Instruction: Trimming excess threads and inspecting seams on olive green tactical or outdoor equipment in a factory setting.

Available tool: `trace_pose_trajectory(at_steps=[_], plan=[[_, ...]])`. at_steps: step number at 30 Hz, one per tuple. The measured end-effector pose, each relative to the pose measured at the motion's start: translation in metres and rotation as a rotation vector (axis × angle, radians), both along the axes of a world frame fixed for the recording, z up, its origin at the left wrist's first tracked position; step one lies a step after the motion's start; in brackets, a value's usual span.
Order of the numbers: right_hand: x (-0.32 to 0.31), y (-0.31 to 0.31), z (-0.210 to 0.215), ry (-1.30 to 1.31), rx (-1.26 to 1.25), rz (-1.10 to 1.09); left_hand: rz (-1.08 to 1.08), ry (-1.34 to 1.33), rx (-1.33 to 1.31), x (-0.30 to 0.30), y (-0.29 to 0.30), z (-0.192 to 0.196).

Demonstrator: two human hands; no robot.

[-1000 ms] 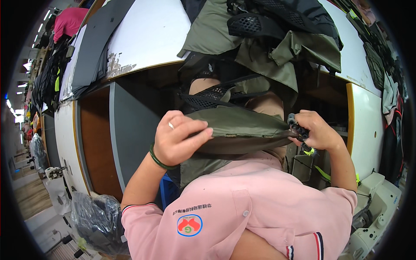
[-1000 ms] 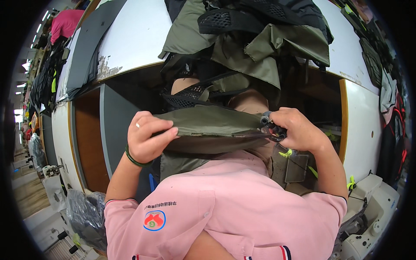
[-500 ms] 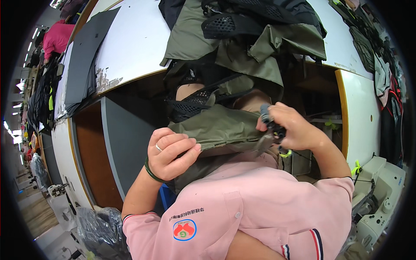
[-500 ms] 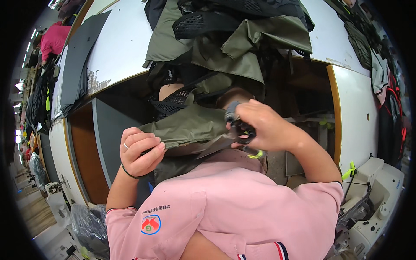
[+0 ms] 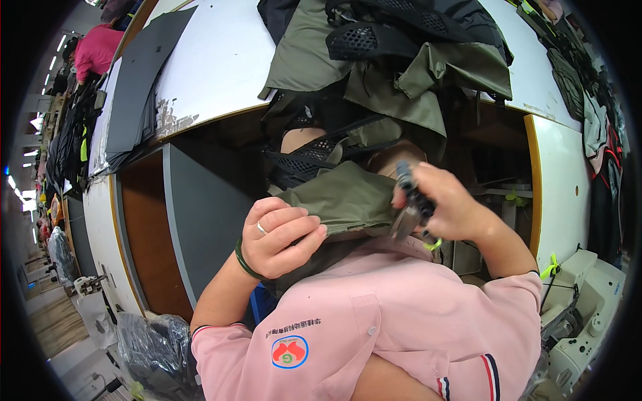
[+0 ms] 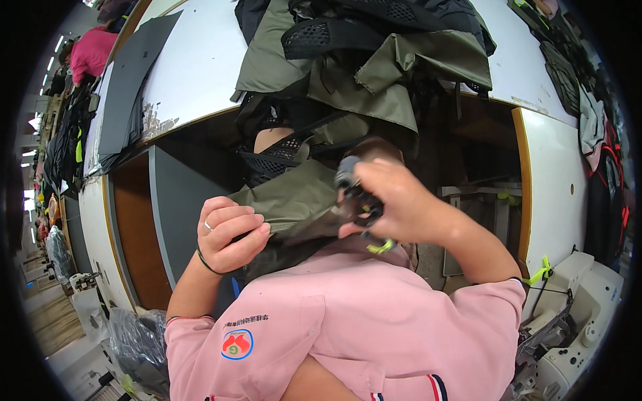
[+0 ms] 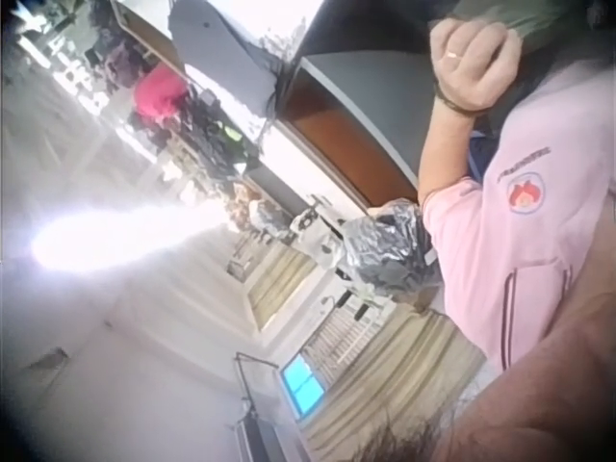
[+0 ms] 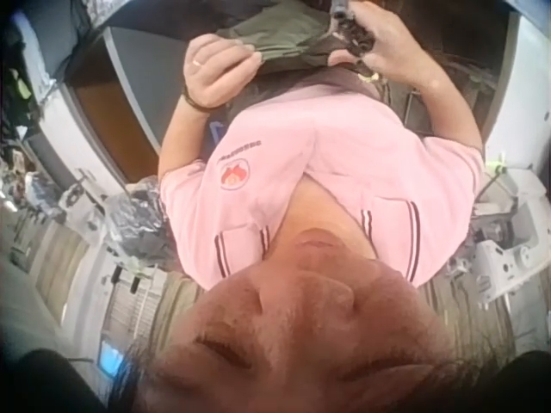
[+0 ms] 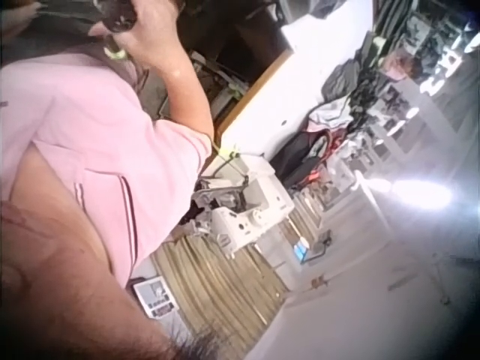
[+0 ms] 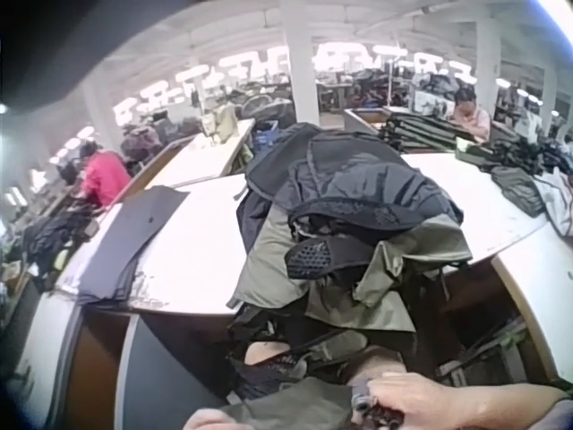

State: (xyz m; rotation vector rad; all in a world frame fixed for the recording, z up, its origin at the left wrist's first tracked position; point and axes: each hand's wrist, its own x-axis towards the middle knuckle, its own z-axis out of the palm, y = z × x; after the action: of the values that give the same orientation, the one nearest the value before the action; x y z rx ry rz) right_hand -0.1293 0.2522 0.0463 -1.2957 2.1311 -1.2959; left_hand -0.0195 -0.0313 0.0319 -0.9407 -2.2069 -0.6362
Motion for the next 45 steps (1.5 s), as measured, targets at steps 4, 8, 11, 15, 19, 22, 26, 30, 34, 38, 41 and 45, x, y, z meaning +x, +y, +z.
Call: trace_pose_trajectory(at_steps=[4, 8, 11, 15, 19, 22, 26, 30, 34, 38, 41, 45], plan=[[0.010, -0.024, -0.012, 0.065, -0.119, 0.067, -0.029, -0.086, 0.016, -0.003, 0.006, 0.008], [0.009, -0.034, -0.002, -0.014, -0.068, 0.068, -0.043, -0.532, 0.272, -0.009, 0.004, 0.010], [0.008, -0.034, -0.010, -0.806, -0.063, -0.020, -0.132, -1.200, 0.517, -0.021, 0.001, 0.009], [0.001, -0.028, -0.016, -0.744, 0.025, -0.095, -0.285, -1.742, 0.890, -0.023, 0.001, -0.009], [-0.012, -0.007, -0.006, -0.308, 0.160, -0.174, -0.300, -1.916, 1.182, -0.017, 0.000, -0.025], [-0.021, 0.009, 0.010, 0.124, 0.429, -0.058, -0.315, -1.991, 1.359, -0.015, 0.000, -0.027], [-0.020, 0.024, 0.010, 0.270, 0.531, -0.038, -0.323, -1.974, 1.392, -0.015, 0.003, -0.026], [-0.018, 0.029, 0.014, 0.331, 0.545, 0.012, -0.330, -1.952, 1.364, -0.014, 0.006, -0.025], [-0.015, 0.026, 0.013, 0.280, 0.549, 0.043, -0.300, -1.937, 1.349, -0.011, 0.007, -0.026], [-0.014, 0.026, 0.011, 0.271, 0.544, 0.050, -0.306, -1.926, 1.354, -0.009, 0.008, -0.028], [-0.014, 0.027, 0.008, 0.243, 0.538, 0.064, -0.309, -1.922, 1.354, -0.008, 0.008, -0.028], [-0.016, 0.028, 0.008, 0.189, 0.565, 0.100, -0.323, -1.936, 1.323, -0.008, 0.008, -0.027]])
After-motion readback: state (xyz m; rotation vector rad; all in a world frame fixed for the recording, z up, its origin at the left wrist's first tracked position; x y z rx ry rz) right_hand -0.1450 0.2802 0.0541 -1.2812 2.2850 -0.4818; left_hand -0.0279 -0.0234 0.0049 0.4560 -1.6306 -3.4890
